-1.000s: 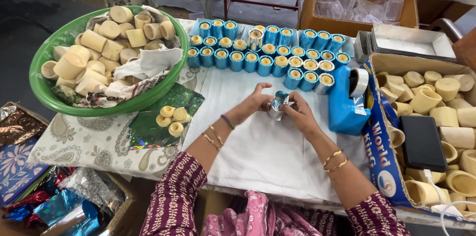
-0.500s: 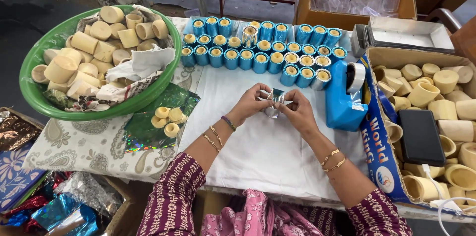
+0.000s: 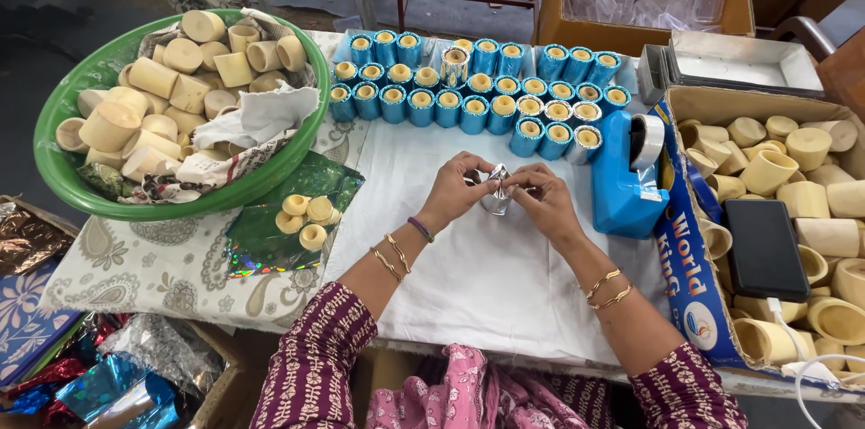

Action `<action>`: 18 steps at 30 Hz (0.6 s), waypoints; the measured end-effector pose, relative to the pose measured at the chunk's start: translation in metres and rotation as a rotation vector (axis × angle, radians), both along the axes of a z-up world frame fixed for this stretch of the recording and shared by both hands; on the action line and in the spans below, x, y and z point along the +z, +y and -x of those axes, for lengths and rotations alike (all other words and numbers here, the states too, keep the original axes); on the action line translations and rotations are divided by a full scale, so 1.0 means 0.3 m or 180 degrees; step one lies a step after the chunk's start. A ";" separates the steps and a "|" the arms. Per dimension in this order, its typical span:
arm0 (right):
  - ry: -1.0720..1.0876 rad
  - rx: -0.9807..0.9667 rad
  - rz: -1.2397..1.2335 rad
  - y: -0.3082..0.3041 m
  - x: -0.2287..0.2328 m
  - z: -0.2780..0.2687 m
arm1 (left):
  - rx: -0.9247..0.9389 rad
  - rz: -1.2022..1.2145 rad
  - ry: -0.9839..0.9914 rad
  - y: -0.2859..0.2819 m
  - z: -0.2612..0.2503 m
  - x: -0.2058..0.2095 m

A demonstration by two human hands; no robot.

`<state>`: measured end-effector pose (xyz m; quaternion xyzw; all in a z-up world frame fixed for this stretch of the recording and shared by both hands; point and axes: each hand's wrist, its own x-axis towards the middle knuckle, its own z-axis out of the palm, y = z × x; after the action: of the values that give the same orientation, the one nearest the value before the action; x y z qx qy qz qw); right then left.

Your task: The person is wrapping small pots with decorative foil and arranging them in a blue tray.

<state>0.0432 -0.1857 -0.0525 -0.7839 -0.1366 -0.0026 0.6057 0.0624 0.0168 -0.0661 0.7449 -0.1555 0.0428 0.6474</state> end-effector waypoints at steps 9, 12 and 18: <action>0.0660 0.0263 -0.0422 -0.001 0.077 -0.012 | 0.0173 -0.0671 -0.0865 -0.017 0.092 0.100; 0.0386 0.0181 -0.0261 -0.025 0.007 -0.043 | 0.0335 -0.1409 -0.1632 -0.018 0.110 0.101; -0.1209 -0.0107 0.1141 0.006 0.095 0.047 | 0.0134 -0.2069 -0.1762 -0.022 0.196 0.231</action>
<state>0.0290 -0.1839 -0.0240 -0.8663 -0.2331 -0.1356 0.4204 0.0036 0.0101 0.0031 0.8737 -0.3136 0.2030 0.3117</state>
